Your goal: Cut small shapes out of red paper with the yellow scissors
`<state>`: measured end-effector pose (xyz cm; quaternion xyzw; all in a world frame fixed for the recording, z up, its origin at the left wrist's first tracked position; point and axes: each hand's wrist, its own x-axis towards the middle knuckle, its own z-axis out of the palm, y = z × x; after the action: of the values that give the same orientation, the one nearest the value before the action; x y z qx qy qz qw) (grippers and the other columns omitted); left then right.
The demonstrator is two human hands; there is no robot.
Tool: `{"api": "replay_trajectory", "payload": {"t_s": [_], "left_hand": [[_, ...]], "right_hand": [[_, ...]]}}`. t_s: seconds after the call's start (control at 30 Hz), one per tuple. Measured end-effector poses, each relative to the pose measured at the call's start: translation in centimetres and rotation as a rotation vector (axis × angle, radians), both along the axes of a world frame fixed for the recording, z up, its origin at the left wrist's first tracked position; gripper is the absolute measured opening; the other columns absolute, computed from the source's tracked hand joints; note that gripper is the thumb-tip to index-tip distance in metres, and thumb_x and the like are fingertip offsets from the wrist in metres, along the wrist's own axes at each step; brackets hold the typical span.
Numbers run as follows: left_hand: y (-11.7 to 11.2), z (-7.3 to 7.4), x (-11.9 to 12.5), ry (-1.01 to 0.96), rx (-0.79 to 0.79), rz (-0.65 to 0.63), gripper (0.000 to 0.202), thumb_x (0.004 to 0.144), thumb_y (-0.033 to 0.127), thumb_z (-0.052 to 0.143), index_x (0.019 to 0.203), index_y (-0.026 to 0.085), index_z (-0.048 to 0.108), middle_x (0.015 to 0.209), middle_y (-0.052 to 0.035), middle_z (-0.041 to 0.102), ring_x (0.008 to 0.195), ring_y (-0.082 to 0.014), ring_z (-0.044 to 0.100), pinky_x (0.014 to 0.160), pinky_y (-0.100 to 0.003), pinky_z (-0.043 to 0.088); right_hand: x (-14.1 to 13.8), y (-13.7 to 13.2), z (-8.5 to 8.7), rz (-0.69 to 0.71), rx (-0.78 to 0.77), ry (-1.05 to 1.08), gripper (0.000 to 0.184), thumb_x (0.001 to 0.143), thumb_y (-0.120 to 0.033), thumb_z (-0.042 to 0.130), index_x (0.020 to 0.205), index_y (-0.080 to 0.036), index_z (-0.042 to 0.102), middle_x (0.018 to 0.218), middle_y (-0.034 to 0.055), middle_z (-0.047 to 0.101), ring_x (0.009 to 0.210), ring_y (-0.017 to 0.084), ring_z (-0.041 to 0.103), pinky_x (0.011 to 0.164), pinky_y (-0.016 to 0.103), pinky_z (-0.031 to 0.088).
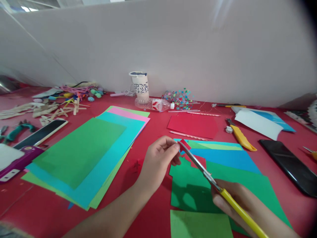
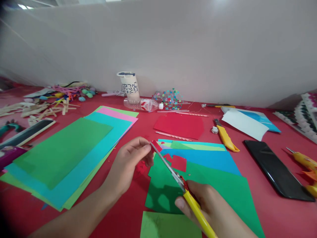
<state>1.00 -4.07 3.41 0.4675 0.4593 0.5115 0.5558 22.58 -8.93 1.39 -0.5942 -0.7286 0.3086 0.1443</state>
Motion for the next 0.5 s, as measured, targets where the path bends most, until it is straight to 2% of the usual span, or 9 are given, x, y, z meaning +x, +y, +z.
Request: {"api": "replay_trajectory", "payload": {"t_s": [0.1, 0.27, 0.5], "left_hand": [[0.2, 0.0, -0.2, 0.019, 0.011, 0.016, 0.015, 0.084, 0.027, 0.058, 0.073, 0.016, 0.056, 0.06, 0.0022, 0.059, 0.054, -0.0101, 0.057, 0.055, -0.021, 0.045], [0.0, -0.1, 0.1, 0.001, 0.02, -0.017, 0.012, 0.084, 0.023, 0.056, 0.075, 0.017, 0.057, 0.061, 0.0025, 0.059, 0.054, -0.0102, 0.057, 0.055, -0.022, 0.045], [-0.4, -0.1, 0.3, -0.007, 0.022, -0.071, 0.018, 0.085, 0.021, 0.055, 0.068, 0.018, 0.052, 0.06, 0.0026, 0.061, 0.055, -0.0099, 0.058, 0.056, -0.021, 0.046]], "right_hand": [[-0.1, -0.1, 0.2, -0.002, 0.005, 0.033, 0.063, 0.081, -0.074, 0.036, 0.064, -0.019, 0.062, 0.07, 0.0099, 0.07, 0.063, 0.025, 0.063, 0.053, 0.028, 0.05], [-0.2, -0.3, 0.6, -0.02, 0.015, 0.199, 0.049, 0.082, -0.063, 0.051, 0.066, -0.019, 0.063, 0.061, 0.0026, 0.063, 0.056, 0.019, 0.056, 0.049, 0.023, 0.046], [-0.9, -0.5, 1.3, -0.024, -0.166, 0.312, 0.065, 0.076, -0.081, 0.034, 0.065, -0.02, 0.057, 0.057, -0.0011, 0.053, 0.049, 0.014, 0.045, 0.046, 0.023, 0.041]]}}
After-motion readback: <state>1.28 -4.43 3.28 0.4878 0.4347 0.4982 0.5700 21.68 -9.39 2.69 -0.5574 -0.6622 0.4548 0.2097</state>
